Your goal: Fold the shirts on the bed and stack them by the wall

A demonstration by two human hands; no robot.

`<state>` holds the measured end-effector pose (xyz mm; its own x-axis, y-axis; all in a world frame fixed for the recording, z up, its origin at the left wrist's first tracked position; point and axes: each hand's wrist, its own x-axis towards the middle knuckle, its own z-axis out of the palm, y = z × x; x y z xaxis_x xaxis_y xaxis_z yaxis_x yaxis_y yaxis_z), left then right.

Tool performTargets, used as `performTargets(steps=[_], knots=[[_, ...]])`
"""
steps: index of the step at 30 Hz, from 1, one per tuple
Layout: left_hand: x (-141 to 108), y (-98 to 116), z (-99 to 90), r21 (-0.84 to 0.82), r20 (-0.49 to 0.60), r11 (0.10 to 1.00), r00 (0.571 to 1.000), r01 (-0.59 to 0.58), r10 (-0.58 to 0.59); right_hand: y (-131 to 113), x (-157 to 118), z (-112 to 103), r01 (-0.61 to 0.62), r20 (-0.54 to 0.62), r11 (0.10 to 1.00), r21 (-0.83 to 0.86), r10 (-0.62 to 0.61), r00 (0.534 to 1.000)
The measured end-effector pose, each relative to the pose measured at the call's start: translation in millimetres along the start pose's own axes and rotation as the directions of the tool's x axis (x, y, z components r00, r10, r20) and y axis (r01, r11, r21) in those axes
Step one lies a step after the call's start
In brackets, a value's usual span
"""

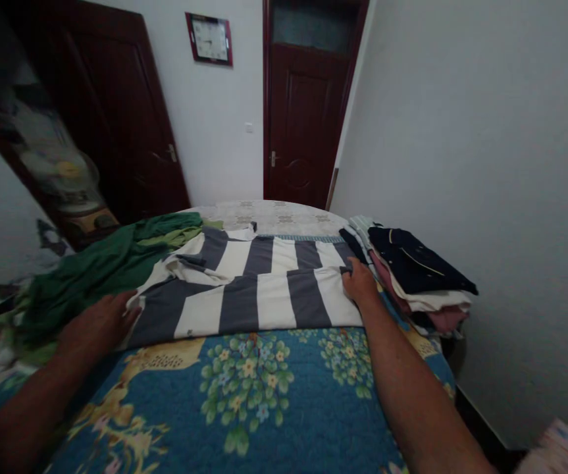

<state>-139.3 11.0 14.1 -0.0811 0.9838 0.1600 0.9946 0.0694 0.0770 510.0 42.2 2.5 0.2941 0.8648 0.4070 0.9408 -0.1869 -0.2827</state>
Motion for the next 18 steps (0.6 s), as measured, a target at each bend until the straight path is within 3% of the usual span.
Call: performTargets(steps=[3,6,15,18], knots=[[-4.3,4.8,-2.2,0.202,0.018,0.979,0.999,0.038,-0.043,1.9,-0.1,-0.1,-0.024,-0.022,0.999,0.027,0.025,0.999],[-10.0,8.7,-7.8,0.262,0.067,0.959,0.989,0.11,-0.132,1.5,-1.2,-2.2,-0.036,-0.029,0.999,0.021,0.036,0.999],[5.5,-6.6,-6.2,0.253,0.19,0.961,0.968,0.114,-0.165,3.6,1.5,-4.5,-0.109,0.063,0.991,-0.072,0.114,0.991],[11.1,-11.3,-2.1,0.263,0.207,0.953,0.956,0.15,-0.208,0.0,3.3,-7.7,-0.08,0.021,0.991,-0.106,0.083,0.996]])
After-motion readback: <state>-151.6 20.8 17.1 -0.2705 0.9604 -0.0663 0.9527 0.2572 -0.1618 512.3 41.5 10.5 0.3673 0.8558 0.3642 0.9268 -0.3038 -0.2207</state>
